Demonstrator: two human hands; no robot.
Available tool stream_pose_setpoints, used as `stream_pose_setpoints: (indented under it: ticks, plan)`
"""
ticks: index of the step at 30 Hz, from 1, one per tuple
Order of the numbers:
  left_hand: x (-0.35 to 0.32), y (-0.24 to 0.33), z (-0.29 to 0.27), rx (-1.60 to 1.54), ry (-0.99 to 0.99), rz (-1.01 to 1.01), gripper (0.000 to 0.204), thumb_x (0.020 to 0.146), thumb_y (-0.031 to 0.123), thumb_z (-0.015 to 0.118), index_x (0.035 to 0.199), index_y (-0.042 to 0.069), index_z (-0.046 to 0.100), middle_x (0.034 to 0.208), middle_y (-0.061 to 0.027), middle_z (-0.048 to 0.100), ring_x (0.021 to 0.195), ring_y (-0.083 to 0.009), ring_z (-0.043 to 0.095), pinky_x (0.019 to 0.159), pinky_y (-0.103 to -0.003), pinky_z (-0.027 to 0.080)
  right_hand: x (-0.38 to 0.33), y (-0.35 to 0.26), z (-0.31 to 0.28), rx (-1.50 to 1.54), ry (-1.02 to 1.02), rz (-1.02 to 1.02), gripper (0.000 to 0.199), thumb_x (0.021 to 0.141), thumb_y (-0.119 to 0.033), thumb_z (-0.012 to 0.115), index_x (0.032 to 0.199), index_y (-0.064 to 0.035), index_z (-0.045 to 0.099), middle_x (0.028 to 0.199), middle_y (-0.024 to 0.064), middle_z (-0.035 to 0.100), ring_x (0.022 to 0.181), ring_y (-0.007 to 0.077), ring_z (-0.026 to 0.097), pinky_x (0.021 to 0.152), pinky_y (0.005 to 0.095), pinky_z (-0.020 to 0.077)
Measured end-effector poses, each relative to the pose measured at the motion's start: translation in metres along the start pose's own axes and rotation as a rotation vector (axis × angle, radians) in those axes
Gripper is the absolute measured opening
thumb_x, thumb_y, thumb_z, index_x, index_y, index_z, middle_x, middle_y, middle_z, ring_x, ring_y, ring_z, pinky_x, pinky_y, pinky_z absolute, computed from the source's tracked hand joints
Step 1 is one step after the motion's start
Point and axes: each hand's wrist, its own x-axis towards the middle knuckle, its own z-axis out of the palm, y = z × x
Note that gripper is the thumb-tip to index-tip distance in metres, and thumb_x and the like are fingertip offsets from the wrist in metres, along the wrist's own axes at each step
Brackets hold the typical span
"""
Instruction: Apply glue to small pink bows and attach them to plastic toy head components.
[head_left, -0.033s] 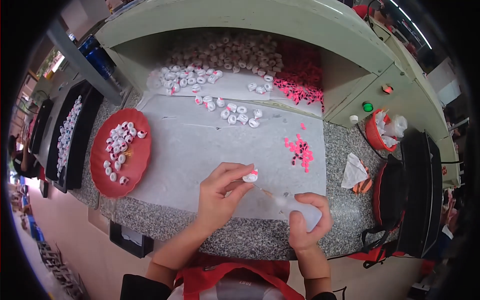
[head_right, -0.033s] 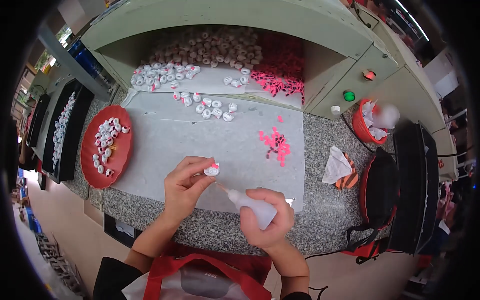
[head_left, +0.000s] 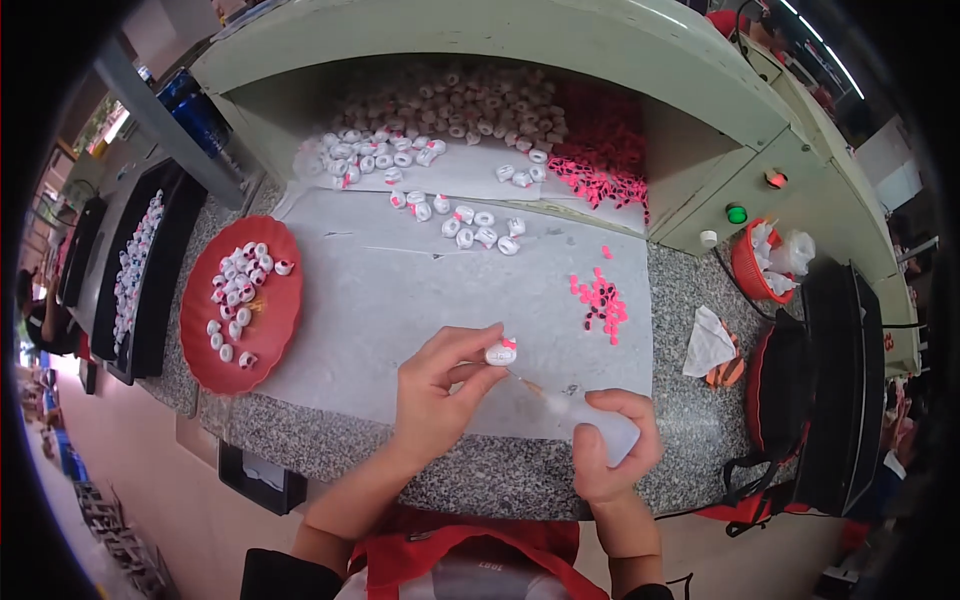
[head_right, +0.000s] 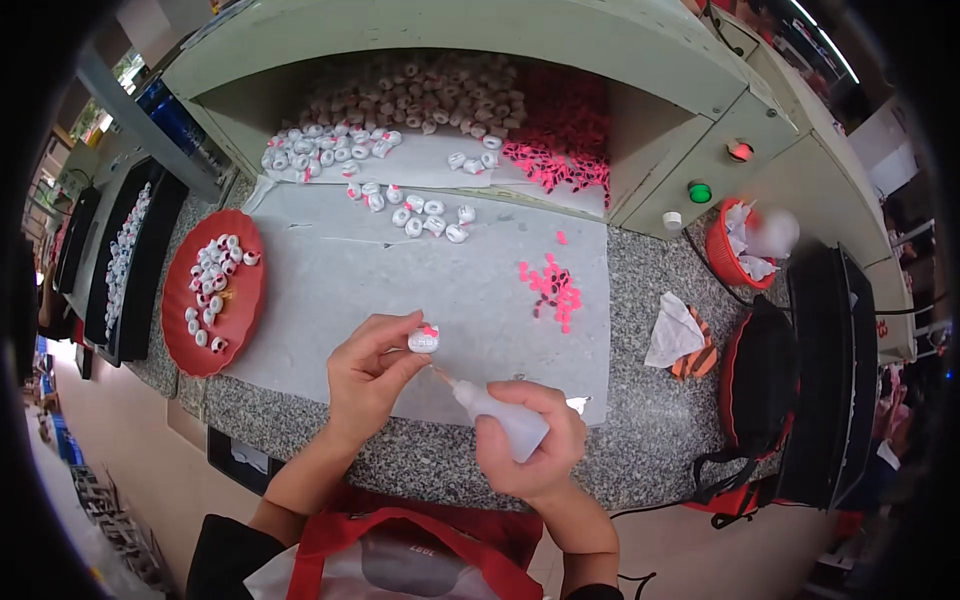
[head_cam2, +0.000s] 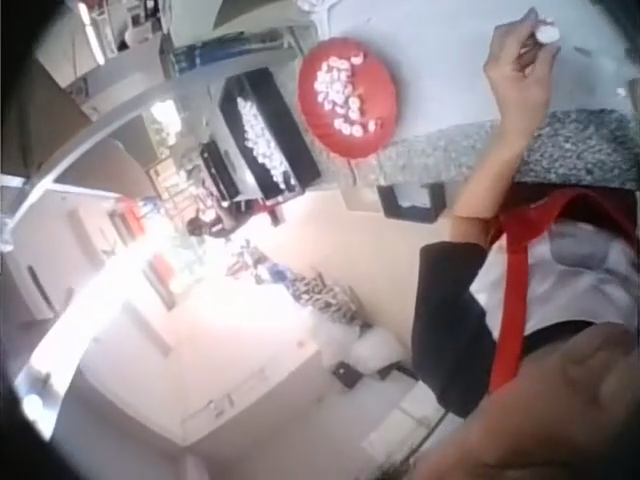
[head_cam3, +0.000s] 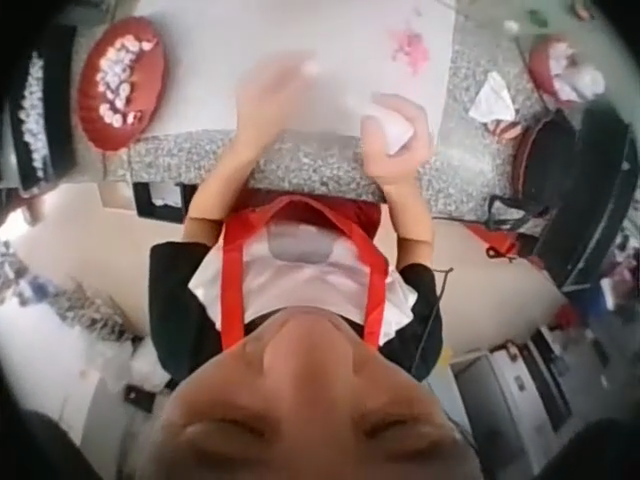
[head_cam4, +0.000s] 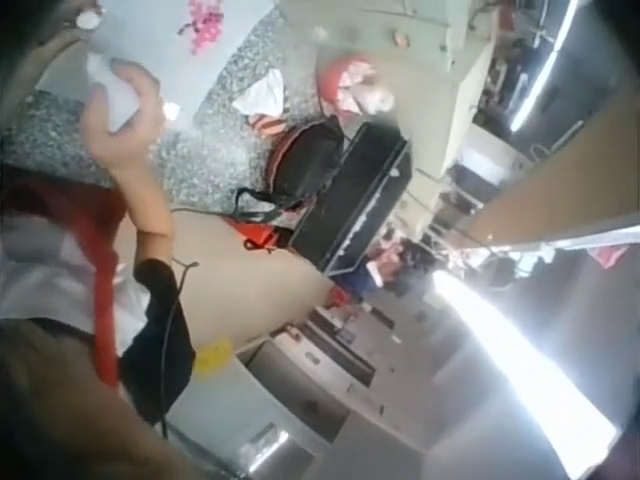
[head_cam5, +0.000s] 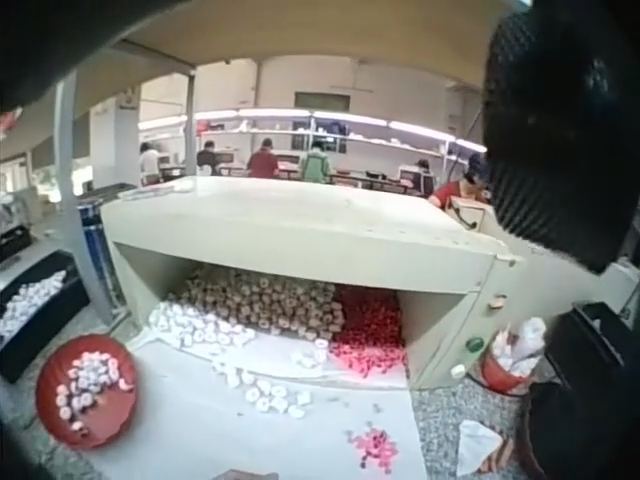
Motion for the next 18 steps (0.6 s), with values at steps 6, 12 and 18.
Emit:
stream_pose_setpoints:
  ticks: [6, 12, 18]
  plan:
    - [-0.002, -0.001, 0.000, 0.080, -0.014, 0.108, 0.034, 0.071, -0.013, 0.058, 0.104, -0.005, 0.052, 0.100, -0.0125, 0.051, 0.091, -0.0194, 0.057, 0.078, -0.028, 0.051, -0.001, 0.006, 0.005, -0.062, 0.004, -0.159, 0.022, 0.070, -0.010, 0.058, 0.088, 0.0015, 0.053, 0.078, 0.0101, 0.058, 0.065, 0.0143, 0.056, 0.059, 0.0241, 0.0457]
    - [-0.001, 0.003, 0.003, 0.016, 0.048, 0.049, 0.036, 0.071, -0.014, 0.058, 0.105, -0.005, 0.051, 0.099, -0.0123, 0.051, 0.091, -0.0204, 0.057, 0.079, -0.029, 0.051, 0.002, 0.013, 0.008, -0.088, 0.004, -0.220, 0.021, 0.070, -0.009, 0.059, 0.088, 0.0013, 0.053, 0.075, 0.0106, 0.059, 0.061, 0.0142, 0.057, 0.056, 0.0245, 0.0464]
    - [-0.001, -0.002, 0.003, 0.013, 0.062, 0.091, 0.029, 0.070, -0.011, 0.061, 0.097, -0.004, 0.054, 0.098, -0.0121, 0.052, 0.089, -0.0196, 0.058, 0.077, -0.028, 0.052, 0.005, 0.014, 0.007, -0.126, 0.015, -0.271, 0.025, 0.065, -0.003, 0.061, 0.088, 0.0024, 0.053, 0.073, 0.0110, 0.062, 0.056, 0.0173, 0.060, 0.050, 0.0252, 0.0472]
